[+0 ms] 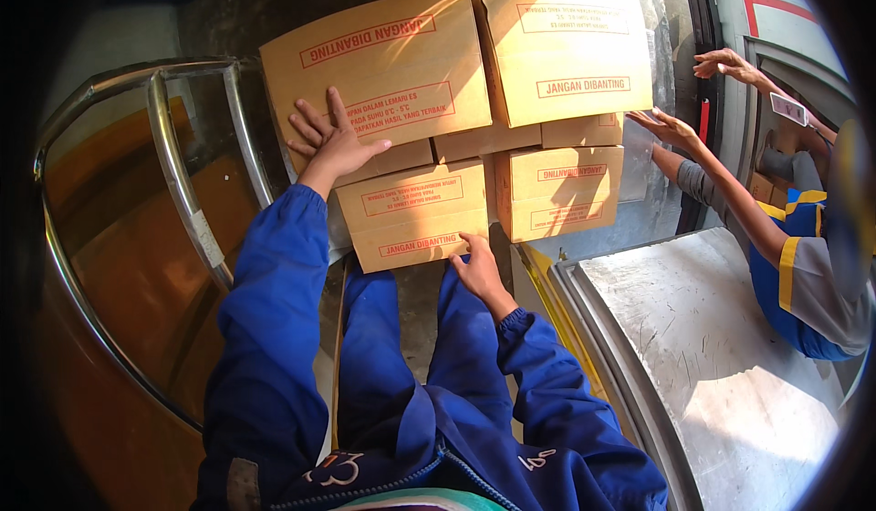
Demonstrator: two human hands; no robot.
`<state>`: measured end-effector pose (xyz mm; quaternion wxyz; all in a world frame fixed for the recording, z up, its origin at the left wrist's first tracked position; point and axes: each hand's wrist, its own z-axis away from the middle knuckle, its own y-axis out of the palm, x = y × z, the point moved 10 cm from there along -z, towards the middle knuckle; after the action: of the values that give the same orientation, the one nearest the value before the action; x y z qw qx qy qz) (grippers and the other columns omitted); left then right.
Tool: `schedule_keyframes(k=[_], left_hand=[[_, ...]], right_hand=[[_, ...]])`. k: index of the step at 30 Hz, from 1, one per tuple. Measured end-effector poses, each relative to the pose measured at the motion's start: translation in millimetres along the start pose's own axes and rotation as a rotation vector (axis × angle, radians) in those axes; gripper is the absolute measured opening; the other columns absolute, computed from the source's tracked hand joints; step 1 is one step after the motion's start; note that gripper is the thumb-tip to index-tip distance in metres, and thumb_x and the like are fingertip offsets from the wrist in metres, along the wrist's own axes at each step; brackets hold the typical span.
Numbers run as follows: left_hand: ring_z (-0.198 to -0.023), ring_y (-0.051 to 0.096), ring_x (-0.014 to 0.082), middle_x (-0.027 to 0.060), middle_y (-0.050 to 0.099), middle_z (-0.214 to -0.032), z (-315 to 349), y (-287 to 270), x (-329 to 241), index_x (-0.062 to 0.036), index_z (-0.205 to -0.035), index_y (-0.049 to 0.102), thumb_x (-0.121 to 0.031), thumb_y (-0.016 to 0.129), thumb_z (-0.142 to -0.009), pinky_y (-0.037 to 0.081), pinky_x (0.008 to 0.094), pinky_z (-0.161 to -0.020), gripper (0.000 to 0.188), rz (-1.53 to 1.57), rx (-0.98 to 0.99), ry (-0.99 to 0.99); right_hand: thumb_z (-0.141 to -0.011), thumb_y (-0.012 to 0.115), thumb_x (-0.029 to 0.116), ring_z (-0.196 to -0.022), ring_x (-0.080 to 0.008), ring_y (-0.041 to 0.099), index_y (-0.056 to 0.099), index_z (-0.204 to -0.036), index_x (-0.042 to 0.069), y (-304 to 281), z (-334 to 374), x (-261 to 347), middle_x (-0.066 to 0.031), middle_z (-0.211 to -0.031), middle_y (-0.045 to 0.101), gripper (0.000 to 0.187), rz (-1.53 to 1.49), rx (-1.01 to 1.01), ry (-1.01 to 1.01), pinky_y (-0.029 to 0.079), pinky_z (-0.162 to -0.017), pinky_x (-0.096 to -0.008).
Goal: The person opens a yellow curtain and loads cardboard boxes onto a metal hand truck from a delivery vehicle. They then push the hand truck into a room and set it down near a desk.
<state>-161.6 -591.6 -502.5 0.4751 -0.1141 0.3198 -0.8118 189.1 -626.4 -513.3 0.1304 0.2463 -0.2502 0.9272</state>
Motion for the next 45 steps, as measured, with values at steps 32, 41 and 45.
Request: schedule_keyframes(k=[32, 41, 45], left_hand=[[-0.124, 0.042, 0.0200, 0.0111, 0.046, -0.132, -31, 57, -266, -0.0040, -0.128, 0.041, -0.007, 0.064, -0.083, 0.029, 0.0331, -0.107, 0.051, 1.315, 0.141, 0.426], [-0.148, -0.008, 0.0265, 0.0162, -0.012, -0.161, -39, 50, -286, -0.0052, -0.150, -0.020, -0.017, 0.069, -0.078, -0.003, 0.0413, -0.117, 0.115, 1.222, 0.102, 0.452], [-0.146, -0.019, 0.0254, 0.0125, -0.016, -0.160, -25, 58, -290, -0.0120, -0.151, -0.022, -0.012, 0.066, -0.080, -0.013, 0.0481, -0.114, 0.113, 1.351, 0.157, 0.467]], right_hand=[[-0.076, 0.078, 0.032, -0.114, -0.0394, 0.057, 0.055, -0.121, -0.011, -465, -218, -8, -0.0316, -0.121, 0.058, 0.066, 0.203, -0.655, -0.243, 0.046, -0.095, -0.0418], [-0.079, 0.071, 0.001, -0.103, -0.0184, 0.060, 0.058, -0.124, -0.004, -430, -200, -74, -0.0108, -0.115, 0.065, 0.047, -0.675, -0.838, -0.243, 0.048, -0.090, -0.0296], [-0.084, 0.059, -0.009, -0.101, -0.0187, 0.061, 0.059, -0.123, -0.005, -446, -222, -65, -0.0093, -0.115, 0.065, 0.040, -0.900, -0.801, -0.451, 0.049, -0.089, -0.0291]])
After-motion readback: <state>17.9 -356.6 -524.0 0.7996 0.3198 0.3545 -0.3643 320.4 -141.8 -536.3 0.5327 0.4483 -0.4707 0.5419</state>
